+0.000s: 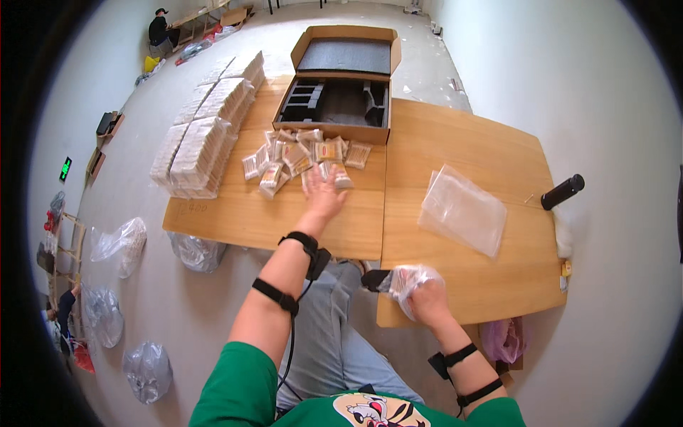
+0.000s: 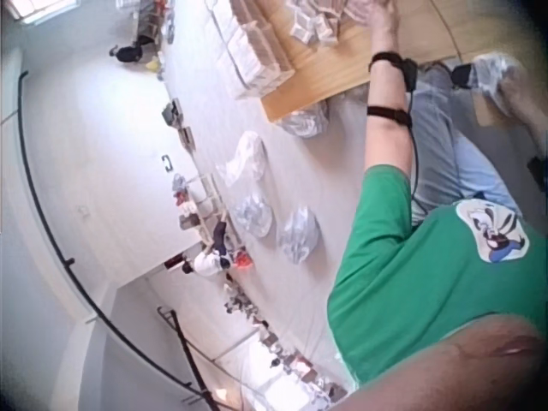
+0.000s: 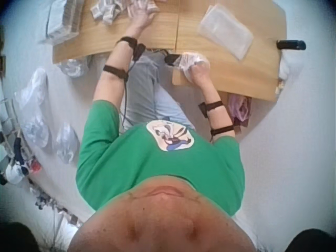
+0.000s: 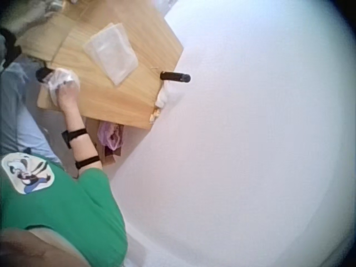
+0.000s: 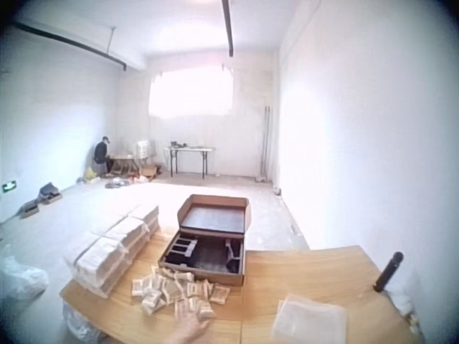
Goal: Packing small bags of cotton swabs into a larger plastic bag.
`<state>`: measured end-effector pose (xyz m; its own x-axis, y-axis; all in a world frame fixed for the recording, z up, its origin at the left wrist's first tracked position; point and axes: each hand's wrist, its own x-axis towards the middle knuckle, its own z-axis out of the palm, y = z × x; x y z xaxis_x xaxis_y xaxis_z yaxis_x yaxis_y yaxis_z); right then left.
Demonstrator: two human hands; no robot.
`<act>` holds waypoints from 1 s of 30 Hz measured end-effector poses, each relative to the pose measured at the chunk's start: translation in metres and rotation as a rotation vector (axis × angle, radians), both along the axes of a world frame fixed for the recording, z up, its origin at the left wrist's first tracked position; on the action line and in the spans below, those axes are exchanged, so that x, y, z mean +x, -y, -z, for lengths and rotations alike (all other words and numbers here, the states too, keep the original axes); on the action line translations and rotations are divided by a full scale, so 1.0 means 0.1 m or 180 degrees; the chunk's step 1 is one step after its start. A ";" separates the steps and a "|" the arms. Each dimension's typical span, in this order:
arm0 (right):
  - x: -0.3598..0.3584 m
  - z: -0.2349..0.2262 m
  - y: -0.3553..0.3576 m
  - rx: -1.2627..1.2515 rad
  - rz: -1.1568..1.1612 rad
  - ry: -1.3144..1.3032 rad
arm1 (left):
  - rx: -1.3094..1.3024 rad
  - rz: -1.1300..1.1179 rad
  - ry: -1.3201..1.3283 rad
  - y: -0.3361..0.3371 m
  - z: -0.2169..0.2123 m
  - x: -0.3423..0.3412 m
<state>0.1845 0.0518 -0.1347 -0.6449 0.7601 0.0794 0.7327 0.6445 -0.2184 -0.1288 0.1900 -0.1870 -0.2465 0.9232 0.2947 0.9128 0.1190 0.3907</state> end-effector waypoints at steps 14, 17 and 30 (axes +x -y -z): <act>0.09 0.01 0.05 -0.0494 0.0275 0.0292 | -0.0824 0.0929 -0.0253 0.47 0.09 0.94; 0.18 0.02 0.04 -0.0394 0.0176 0.0155 | 0.0176 0.1431 0.0342 0.51 0.17 1.02; 0.22 -0.63 0.02 -0.2247 0.1164 -0.3505 | -0.1498 0.1654 0.3825 1.46 -0.82 1.48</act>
